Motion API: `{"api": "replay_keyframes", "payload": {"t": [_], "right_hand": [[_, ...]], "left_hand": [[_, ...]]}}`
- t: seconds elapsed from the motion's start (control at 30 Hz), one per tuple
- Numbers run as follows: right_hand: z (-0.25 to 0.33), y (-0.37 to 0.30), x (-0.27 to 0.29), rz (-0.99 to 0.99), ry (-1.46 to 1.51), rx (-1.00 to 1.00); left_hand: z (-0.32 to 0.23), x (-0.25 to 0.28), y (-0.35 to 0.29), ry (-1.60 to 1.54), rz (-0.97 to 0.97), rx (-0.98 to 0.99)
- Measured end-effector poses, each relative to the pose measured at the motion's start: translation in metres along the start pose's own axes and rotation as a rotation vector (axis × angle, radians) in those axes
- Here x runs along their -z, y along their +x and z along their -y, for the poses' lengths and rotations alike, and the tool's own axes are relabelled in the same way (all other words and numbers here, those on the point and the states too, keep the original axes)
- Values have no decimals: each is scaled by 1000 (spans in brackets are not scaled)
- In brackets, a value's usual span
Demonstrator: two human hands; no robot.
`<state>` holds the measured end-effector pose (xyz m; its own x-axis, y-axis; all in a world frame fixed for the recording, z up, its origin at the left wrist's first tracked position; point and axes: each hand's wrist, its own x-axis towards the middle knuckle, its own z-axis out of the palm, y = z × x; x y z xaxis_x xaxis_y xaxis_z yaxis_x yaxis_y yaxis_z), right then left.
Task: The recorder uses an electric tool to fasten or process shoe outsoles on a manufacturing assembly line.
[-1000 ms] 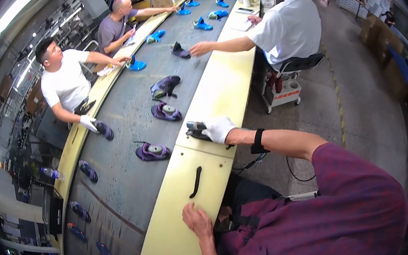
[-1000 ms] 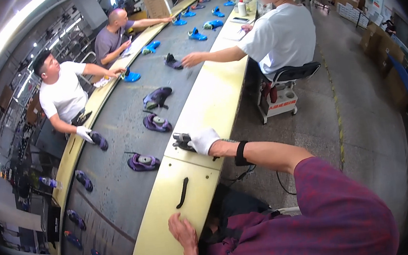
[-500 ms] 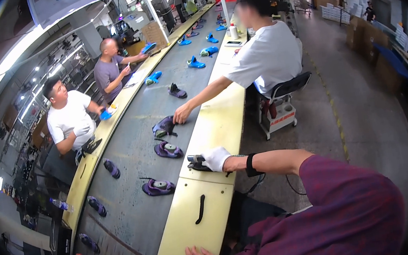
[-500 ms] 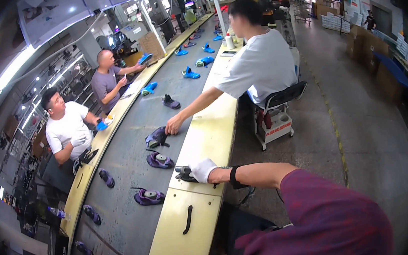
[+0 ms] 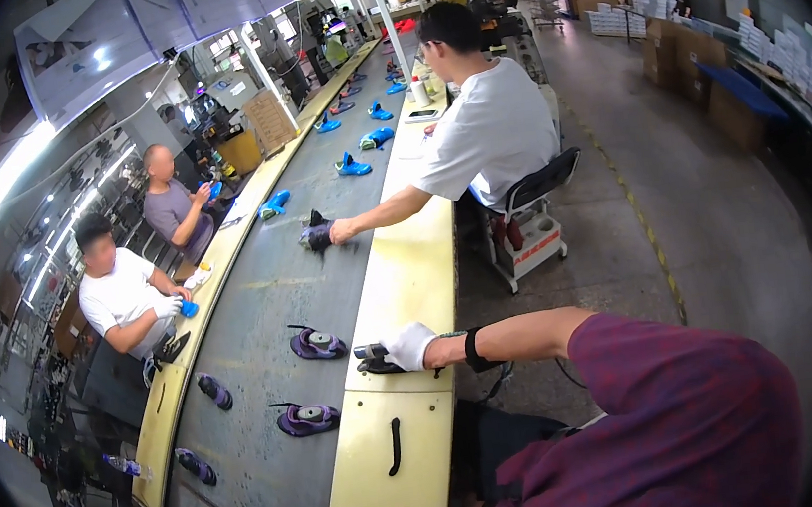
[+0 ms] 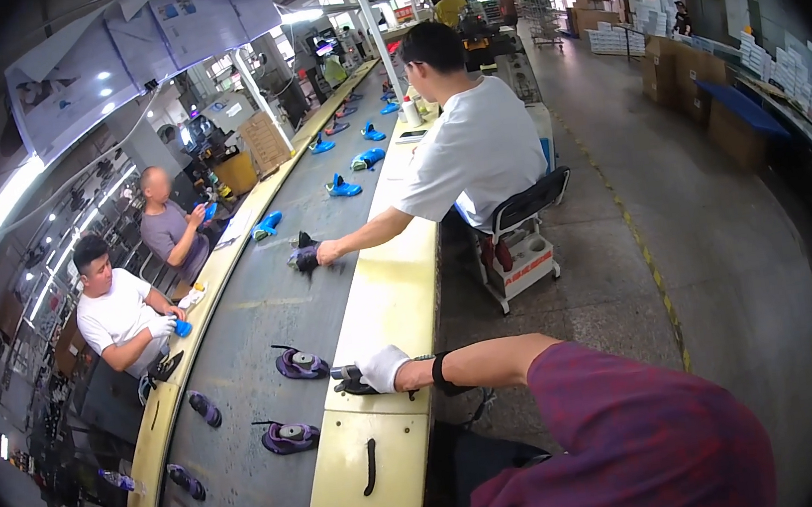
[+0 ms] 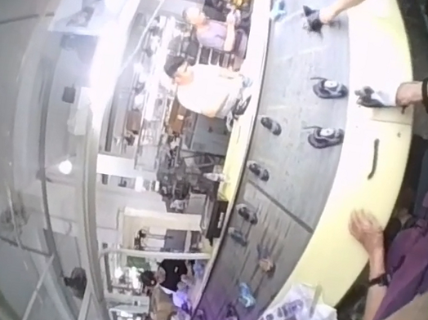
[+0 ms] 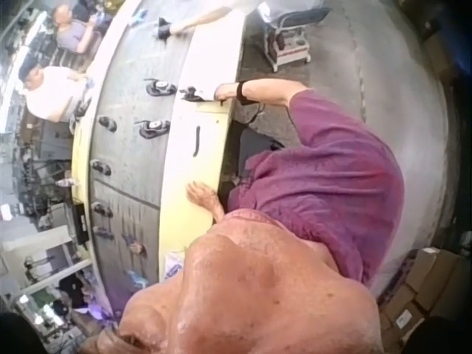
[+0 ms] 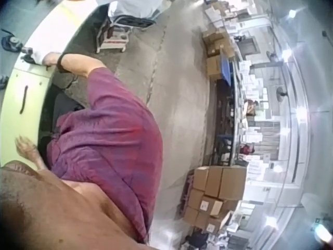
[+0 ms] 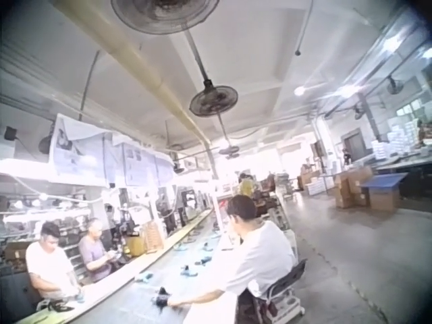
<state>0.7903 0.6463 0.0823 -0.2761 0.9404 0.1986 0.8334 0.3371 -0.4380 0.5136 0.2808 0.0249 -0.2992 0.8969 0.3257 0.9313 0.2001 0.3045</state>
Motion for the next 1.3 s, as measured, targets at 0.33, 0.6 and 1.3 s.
{"api": "replay_keyframes", "payload": {"t": [0.33,0.6,1.3], "right_hand": [[-14,24,-32,-116,-107,101],[-13,14,-39,16,-156,90],[-21,14,-52,-83,-232,147]], "left_hand": [[13,-23,22,-10,-8,52],[9,-17,13,33,-39,68],[16,-25,13,16,-97,44]]}}
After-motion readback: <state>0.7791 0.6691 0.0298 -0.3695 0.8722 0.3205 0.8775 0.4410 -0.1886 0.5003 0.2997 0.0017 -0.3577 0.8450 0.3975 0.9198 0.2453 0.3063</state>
